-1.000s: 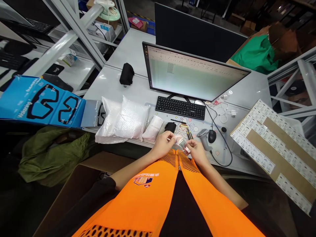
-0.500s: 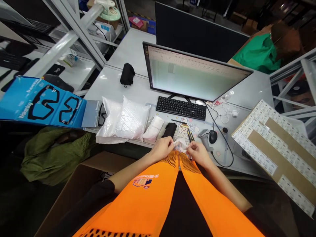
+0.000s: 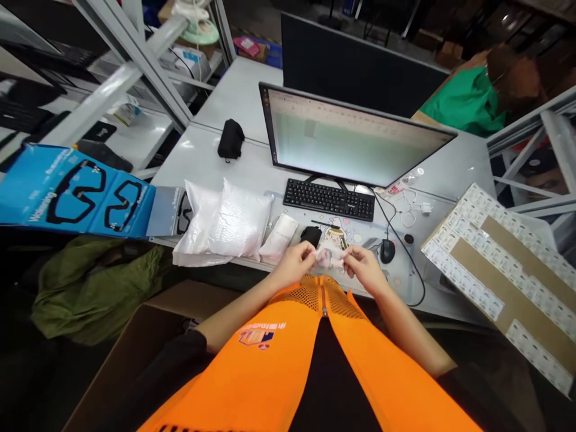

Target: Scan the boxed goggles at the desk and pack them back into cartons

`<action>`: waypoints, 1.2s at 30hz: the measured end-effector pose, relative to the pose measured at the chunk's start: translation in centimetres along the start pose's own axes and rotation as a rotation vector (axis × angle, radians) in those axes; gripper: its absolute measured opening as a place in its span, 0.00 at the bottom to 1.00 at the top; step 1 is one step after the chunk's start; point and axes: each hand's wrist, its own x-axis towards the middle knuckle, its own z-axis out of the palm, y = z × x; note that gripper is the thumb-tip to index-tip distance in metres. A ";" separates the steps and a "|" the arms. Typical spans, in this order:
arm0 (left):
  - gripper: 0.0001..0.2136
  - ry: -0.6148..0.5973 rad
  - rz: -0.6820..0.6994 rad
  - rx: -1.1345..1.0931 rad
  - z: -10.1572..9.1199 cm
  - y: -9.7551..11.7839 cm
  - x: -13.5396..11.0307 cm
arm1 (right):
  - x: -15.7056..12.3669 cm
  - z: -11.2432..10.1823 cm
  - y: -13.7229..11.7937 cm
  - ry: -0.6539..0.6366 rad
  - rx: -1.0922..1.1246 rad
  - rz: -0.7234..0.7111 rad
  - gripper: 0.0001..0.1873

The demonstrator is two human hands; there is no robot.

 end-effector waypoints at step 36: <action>0.08 -0.085 0.160 0.169 -0.4 5.5 1.0 | -1.3 -0.9 -3.4 -0.087 -0.545 -0.438 0.09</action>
